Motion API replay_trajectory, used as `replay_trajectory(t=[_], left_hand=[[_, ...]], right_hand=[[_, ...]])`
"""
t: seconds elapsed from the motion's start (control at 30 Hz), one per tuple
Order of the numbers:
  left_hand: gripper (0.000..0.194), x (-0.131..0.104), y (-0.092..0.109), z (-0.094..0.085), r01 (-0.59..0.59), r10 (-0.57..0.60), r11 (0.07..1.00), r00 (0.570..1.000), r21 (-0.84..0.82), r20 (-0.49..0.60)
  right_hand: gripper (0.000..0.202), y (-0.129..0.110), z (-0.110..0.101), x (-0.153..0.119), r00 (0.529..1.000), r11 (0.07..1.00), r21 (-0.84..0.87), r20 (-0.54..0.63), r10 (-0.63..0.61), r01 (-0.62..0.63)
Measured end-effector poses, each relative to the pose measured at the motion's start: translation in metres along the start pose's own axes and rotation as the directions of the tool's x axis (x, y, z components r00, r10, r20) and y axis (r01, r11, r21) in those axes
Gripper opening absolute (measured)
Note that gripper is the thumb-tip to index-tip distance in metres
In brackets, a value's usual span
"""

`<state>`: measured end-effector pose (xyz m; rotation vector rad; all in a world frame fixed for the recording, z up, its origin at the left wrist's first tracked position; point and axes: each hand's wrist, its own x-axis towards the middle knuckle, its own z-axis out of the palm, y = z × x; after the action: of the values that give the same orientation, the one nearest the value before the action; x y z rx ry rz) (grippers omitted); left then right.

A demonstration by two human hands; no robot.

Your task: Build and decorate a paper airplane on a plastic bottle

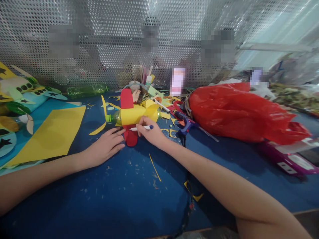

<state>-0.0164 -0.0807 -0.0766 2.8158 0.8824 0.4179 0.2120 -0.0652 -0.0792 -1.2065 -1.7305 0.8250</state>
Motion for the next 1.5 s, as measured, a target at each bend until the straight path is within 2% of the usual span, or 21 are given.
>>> replay_trajectory(t=[0.23,0.43,0.57,0.83,1.0,1.27,1.5], left_hand=[[0.041,0.0003,0.0003,-0.0003,-0.005,0.005,1.000,1.000,-0.003,0.000],[0.045,0.0003,0.0000,0.0006,-0.014,0.014,1.000,1.000,0.018,-0.013],[0.046,-0.0001,0.0009,0.0002,-0.007,0.007,1.000,1.000,0.019,-0.019],[0.042,0.0001,-0.0006,0.0012,-0.003,0.003,1.000,1.000,-0.004,-0.007],[0.042,-0.0003,0.0000,0.0011,-0.001,0.001,1.000,1.000,-0.002,-0.017],[0.042,0.0000,-0.0007,0.0012,0.001,-0.001,1.000,1.000,-0.003,-0.006],[0.041,0.0001,0.0000,0.0007,-0.004,0.004,1.000,1.000,0.000,-0.013]], right_hand=[[0.020,-0.0012,0.0001,0.0002,0.998,1.000,-0.019,-0.058,-0.020,0.019],[0.019,0.0021,0.0000,0.0003,1.000,1.000,0.027,-0.002,-0.010,0.010],[0.021,0.0041,-0.0004,0.0004,0.999,1.000,0.004,-0.036,-0.007,0.008],[0.021,0.0040,-0.0005,-0.0002,1.000,0.998,0.057,0.000,-0.010,0.010],[0.021,0.0033,-0.0006,0.0001,1.000,1.000,0.029,0.017,-0.012,0.012],[0.020,-0.0019,-0.0006,-0.0002,0.998,1.000,-0.030,-0.067,-0.006,0.003],[0.020,0.0073,0.0005,0.0013,1.000,0.998,0.060,-0.021,-0.008,0.009]])
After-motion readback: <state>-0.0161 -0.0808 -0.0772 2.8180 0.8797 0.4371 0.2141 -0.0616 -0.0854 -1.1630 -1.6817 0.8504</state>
